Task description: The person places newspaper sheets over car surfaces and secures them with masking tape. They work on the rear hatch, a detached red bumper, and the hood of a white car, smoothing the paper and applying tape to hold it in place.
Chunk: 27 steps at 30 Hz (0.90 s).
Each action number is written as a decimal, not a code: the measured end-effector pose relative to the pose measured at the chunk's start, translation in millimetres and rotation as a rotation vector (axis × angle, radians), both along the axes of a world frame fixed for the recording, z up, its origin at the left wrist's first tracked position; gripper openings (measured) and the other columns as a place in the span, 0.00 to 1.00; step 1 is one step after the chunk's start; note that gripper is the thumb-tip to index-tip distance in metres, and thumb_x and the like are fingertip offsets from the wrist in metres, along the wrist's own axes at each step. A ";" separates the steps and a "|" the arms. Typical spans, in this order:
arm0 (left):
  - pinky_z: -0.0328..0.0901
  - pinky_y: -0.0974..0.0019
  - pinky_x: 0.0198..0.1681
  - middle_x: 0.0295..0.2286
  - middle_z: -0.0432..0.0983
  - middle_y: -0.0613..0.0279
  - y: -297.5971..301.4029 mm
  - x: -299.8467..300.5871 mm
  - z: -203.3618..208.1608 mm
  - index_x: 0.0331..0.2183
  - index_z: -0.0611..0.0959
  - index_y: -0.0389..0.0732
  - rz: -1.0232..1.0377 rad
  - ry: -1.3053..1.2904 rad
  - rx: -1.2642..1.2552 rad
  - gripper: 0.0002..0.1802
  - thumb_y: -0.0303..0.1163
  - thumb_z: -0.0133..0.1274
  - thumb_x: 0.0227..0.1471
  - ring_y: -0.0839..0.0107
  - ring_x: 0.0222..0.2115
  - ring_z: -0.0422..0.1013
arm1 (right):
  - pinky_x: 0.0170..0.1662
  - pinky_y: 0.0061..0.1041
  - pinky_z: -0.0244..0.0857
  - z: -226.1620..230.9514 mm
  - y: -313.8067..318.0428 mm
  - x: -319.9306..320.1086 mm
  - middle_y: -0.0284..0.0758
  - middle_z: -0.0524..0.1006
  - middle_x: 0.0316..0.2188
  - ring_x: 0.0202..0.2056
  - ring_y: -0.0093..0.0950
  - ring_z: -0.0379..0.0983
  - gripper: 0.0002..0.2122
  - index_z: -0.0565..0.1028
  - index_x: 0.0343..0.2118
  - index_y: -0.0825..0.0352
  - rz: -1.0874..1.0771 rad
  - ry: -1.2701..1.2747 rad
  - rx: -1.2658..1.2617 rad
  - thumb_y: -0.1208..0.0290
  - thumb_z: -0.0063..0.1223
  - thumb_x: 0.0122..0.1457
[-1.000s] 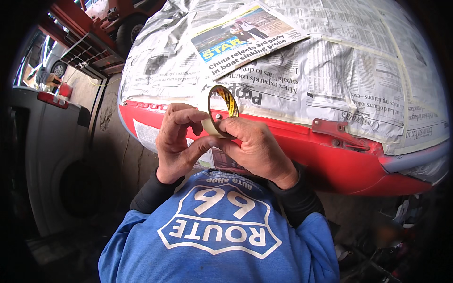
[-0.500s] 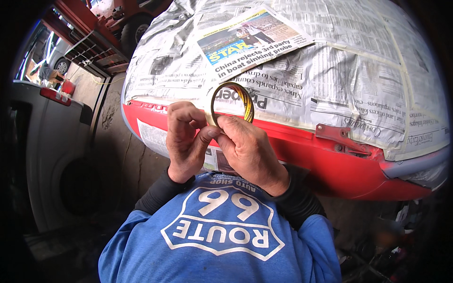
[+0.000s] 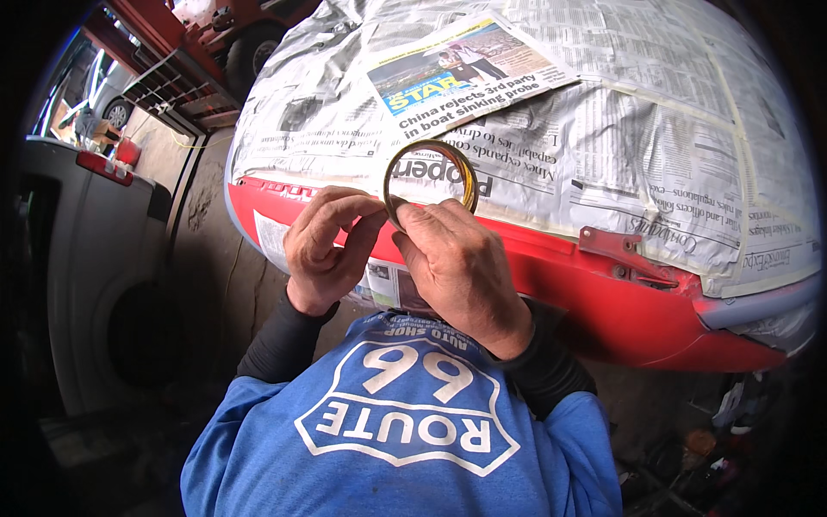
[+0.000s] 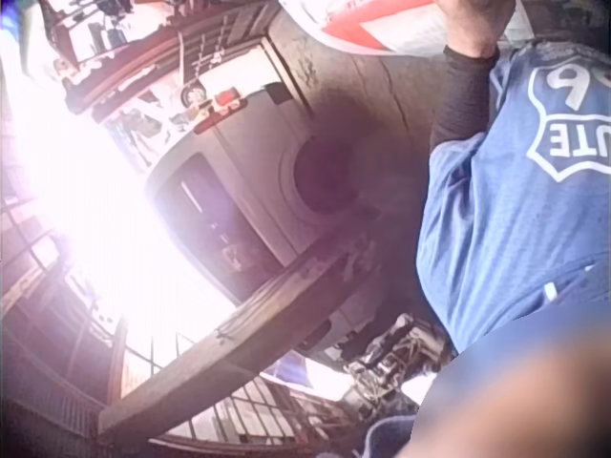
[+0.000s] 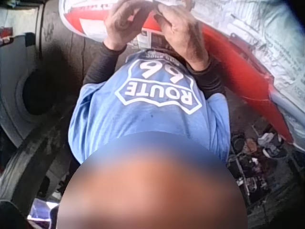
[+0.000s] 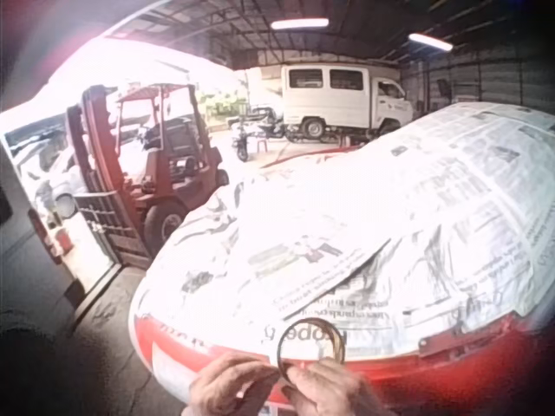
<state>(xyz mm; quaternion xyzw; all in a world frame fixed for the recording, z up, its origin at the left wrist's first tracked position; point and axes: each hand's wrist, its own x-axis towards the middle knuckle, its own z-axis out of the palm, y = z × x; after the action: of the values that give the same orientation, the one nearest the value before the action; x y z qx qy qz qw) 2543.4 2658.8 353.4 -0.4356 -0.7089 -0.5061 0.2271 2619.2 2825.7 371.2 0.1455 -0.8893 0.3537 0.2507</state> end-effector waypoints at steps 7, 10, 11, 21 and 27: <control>0.68 0.63 0.31 0.28 0.74 0.58 -8.0 -10.6 -4.0 0.34 0.74 0.36 -0.132 -0.119 -0.183 0.15 0.14 0.56 0.40 0.63 0.28 0.72 | 0.40 0.32 0.64 1.6 2.6 -3.6 0.34 0.78 0.28 0.33 0.31 0.74 0.11 0.78 0.39 0.68 -0.046 0.068 0.122 0.80 0.60 0.50; 0.66 0.68 0.28 0.29 0.74 0.59 -4.7 -5.5 -4.3 0.37 0.74 0.36 -0.123 -0.029 -0.079 0.17 0.14 0.56 0.42 0.67 0.28 0.72 | 0.47 0.35 0.58 4.8 5.5 -2.4 0.31 0.78 0.28 0.35 0.28 0.74 0.10 0.79 0.37 0.65 -0.058 0.075 0.144 0.78 0.61 0.50; 0.66 0.69 0.27 0.30 0.74 0.59 -2.8 -2.2 -3.1 0.38 0.74 0.36 -0.102 -0.021 -0.023 0.18 0.14 0.56 0.43 0.68 0.28 0.72 | 0.49 0.36 0.56 6.3 5.2 -2.1 0.30 0.78 0.27 0.36 0.27 0.74 0.09 0.79 0.36 0.64 -0.065 0.065 0.143 0.77 0.61 0.51; 0.66 0.68 0.34 0.33 0.73 0.60 -25.7 -9.6 -22.0 0.34 0.78 0.39 -0.104 -0.252 0.128 0.14 0.20 0.66 0.45 0.70 0.33 0.70 | 0.54 0.45 0.58 11.5 -9.9 -14.1 0.32 0.75 0.26 0.33 0.29 0.74 0.19 0.77 0.48 0.64 0.067 0.140 0.288 0.77 0.62 0.50; 0.66 0.73 0.36 0.32 0.74 0.69 -109.6 -30.4 21.6 0.34 0.78 0.38 0.366 -0.459 0.296 0.03 0.20 0.54 0.57 0.79 0.32 0.71 | 0.34 0.36 0.68 62.3 20.3 9.5 0.37 0.77 0.29 0.26 0.38 0.72 0.32 0.71 0.59 0.65 0.165 -0.336 0.364 0.84 0.62 0.46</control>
<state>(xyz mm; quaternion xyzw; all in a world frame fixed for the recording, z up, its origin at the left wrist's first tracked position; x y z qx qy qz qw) 2513.0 2549.2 375.1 -0.1378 -0.7269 -0.6394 0.2095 2628.6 2846.0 433.5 0.1993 -0.9526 0.2265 0.0394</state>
